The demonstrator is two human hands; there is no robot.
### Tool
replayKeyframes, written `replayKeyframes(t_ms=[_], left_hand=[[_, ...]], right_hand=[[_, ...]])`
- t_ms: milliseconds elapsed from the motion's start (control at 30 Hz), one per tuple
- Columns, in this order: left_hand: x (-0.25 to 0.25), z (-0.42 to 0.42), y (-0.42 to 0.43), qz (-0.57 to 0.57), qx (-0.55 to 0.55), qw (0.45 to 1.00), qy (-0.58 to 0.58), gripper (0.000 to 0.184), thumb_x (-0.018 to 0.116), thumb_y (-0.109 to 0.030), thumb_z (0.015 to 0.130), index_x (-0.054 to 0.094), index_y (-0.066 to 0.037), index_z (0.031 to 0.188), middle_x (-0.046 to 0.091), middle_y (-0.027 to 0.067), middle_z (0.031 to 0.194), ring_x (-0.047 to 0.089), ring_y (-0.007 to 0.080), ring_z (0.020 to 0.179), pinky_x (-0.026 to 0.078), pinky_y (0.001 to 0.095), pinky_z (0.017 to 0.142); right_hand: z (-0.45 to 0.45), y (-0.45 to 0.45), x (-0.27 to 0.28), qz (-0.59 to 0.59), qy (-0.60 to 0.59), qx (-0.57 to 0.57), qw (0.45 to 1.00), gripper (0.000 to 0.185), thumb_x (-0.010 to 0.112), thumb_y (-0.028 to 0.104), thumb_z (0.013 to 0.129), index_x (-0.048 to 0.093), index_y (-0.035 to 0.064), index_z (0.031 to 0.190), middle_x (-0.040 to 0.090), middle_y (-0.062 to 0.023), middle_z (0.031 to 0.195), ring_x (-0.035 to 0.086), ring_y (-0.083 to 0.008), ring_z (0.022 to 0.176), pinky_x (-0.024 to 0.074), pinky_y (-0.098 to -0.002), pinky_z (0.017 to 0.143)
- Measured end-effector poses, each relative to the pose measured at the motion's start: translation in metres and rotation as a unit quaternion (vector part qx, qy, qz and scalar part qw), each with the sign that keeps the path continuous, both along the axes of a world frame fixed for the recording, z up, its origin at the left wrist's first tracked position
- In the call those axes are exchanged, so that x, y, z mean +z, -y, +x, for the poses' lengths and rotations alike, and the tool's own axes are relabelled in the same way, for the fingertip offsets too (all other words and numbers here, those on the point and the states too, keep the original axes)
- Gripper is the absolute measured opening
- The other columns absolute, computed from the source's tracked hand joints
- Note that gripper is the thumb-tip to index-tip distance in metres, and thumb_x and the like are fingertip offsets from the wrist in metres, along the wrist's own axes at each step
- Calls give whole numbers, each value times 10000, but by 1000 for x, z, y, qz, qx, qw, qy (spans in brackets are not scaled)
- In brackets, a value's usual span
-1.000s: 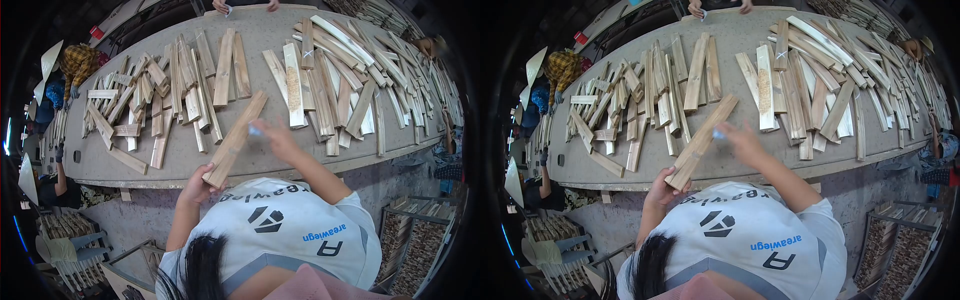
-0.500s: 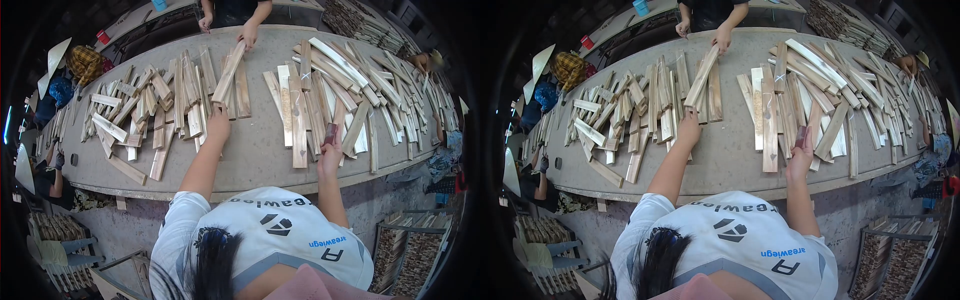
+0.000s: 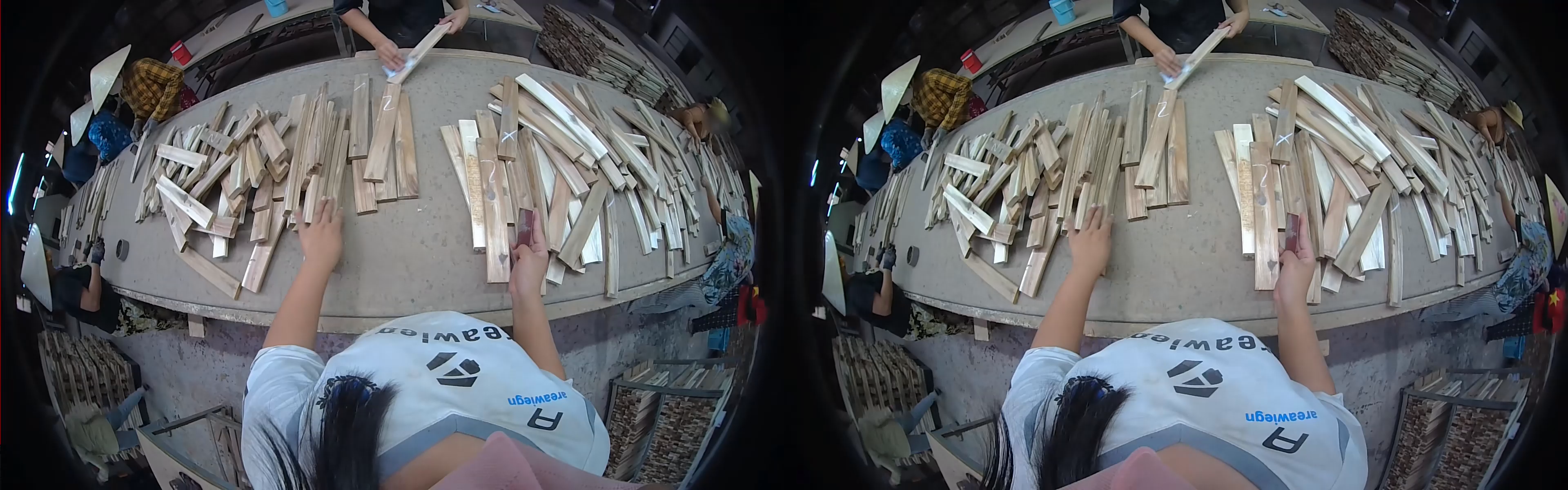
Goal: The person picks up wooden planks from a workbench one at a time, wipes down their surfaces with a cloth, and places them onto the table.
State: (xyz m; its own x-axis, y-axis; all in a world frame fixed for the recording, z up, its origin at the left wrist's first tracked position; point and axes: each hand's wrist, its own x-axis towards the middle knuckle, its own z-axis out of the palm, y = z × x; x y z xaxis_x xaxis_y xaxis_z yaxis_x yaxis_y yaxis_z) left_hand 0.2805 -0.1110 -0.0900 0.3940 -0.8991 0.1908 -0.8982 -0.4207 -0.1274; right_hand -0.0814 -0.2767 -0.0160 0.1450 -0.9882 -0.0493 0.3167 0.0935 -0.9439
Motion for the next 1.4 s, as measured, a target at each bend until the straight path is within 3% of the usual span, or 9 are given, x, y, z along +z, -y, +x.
replayKeyframes(t_ms=[400, 633, 767, 833, 867, 1000, 1200, 1300, 1400], left_hand=[[-13, 14, -33, 27, 80, 991, 105, 575, 554, -176, 936, 434, -122, 1495, 537, -17, 1487, 375, 221, 1467, 109, 629, 1206], [39, -30, -48, 47, 55, 984, -161, 672, 608, -28, 855, 407, -61, 1495, 523, 230, 1447, 516, 318, 1352, 336, 478, 1168], [43, -22, -97, -202, 123, 769, -594, 600, 502, -86, 997, 315, -122, 1565, 587, 167, 1356, 636, 314, 1135, 554, 382, 912], [47, -24, -117, -272, 219, 421, -837, 565, 491, -286, 1052, 313, -143, 1568, 651, 119, 1214, 678, 220, 814, 556, 303, 625], [50, -27, -124, -238, 266, 328, -874, 662, 481, -484, 1038, 303, -129, 1568, 640, 41, 957, 539, 110, 549, 417, 231, 443], [59, -51, -142, -262, 68, 105, -957, 694, 563, -450, 994, 335, -83, 1538, 457, -8, 752, 377, 58, 458, 296, 207, 404], [73, -71, -105, -185, 17, 350, -918, 898, 761, -265, 808, 294, -72, 1550, 502, -11, 786, 439, 58, 505, 343, 206, 426], [85, -94, -64, -156, -14, 397, -904, 921, 811, -359, 801, 321, -76, 1528, 451, -32, 687, 413, 45, 460, 308, 194, 390], [71, -105, -47, -98, -74, 341, -932, 1033, 883, -506, 706, 372, -74, 1493, 509, -32, 740, 456, 37, 491, 340, 176, 398]], right_hand=[[-22, -7, -16, 11, -31, -22, 999, 807, 351, -215, 781, 401, 55, 1540, 491, -73, 1505, 578, -78, 1103, 448, -204, 811], [-14, -10, -11, 5, -28, -11, 1000, 827, 349, -216, 755, 401, 45, 1537, 454, -100, 1548, 561, -109, 1208, 449, -214, 859], [-15, -5, -15, -7, -19, -8, 1000, 816, 348, -200, 745, 411, 22, 1527, 471, -73, 1532, 560, -56, 943, 463, -202, 797], [-11, -6, -5, -5, -26, -8, 1000, 813, 349, -199, 746, 411, 20, 1526, 462, -73, 1540, 563, -65, 965, 464, -208, 802], [-8, -8, -1, -3, -31, -13, 999, 810, 351, -198, 747, 411, 17, 1525, 453, -72, 1549, 566, -73, 988, 464, -213, 807], [-4, -10, -3, -25, -36, -6, 999, 805, 352, -194, 752, 400, 12, 1529, 424, -84, 1571, 572, -95, 1093, 465, -220, 826], [-1, -13, -1, -44, -45, 26, 998, 803, 340, -195, 757, 385, 5, 1533, 402, -90, 1587, 526, -128, 1301, 464, -239, 890], [10, -20, 5, -112, -95, 55, 988, 813, 330, -193, 756, 390, 23, 1538, 449, -115, 1557, 507, -164, 1354, 455, -254, 918], [27, -43, 4, -423, -303, 199, 830, 749, 426, -137, 777, 471, 90, 1490, 567, -132, 1450, 536, -225, 1351, 404, -393, 1045]])
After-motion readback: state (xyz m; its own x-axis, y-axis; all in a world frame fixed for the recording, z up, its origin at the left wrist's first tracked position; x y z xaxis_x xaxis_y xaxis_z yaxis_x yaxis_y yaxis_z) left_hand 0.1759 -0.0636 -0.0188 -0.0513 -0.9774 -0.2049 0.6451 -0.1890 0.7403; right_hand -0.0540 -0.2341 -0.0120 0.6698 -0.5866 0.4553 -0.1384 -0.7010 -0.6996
